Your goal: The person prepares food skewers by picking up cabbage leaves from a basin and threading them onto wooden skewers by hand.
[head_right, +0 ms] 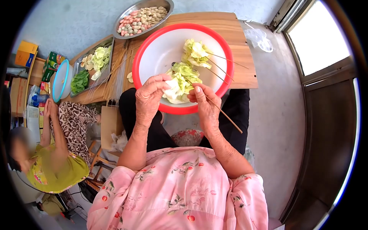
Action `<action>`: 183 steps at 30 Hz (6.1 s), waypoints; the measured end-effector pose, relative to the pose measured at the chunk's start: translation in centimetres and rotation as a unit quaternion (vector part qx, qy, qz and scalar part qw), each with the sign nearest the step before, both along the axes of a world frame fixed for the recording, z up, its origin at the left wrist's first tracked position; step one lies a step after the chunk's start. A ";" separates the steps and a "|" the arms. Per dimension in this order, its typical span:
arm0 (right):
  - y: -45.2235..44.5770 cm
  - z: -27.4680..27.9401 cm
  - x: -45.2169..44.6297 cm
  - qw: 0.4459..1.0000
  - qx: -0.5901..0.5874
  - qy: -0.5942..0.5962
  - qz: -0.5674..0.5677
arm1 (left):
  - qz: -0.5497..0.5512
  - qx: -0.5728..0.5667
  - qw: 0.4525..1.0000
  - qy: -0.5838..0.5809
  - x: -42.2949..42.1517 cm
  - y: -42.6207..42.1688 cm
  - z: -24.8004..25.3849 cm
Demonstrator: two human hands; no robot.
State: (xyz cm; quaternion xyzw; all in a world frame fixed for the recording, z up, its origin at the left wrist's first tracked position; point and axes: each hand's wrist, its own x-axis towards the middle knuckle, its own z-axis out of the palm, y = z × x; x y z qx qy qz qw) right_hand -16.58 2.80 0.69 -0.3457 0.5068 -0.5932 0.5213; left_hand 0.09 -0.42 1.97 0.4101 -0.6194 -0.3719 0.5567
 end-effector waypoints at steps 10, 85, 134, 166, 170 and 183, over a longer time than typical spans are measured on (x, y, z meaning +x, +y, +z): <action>-0.8 1.0 -0.6 0.966 -0.139 0.210 0.060 | -0.015 -0.142 0.943 -0.300 1.2 -0.3 2.3; -11.0 -4.8 4.3 0.580 -0.337 0.659 0.340 | 0.033 0.255 0.802 0.539 8.2 -6.6 -3.8; -3.2 3.7 1.8 0.925 -0.211 0.281 0.141 | 0.009 0.251 0.874 0.415 5.7 -4.7 -4.2; -2.2 -1.0 2.7 0.984 -0.059 0.046 0.159 | -0.006 0.279 0.826 0.490 5.9 -4.5 -3.4; -2.3 -1.0 2.7 0.984 -0.052 -0.041 0.166 | -0.007 0.294 0.823 0.486 6.1 -4.7 -3.6; -3.1 -1.7 3.9 0.975 -0.044 -0.158 0.151 | -0.080 0.338 0.771 0.533 6.4 -4.7 -4.1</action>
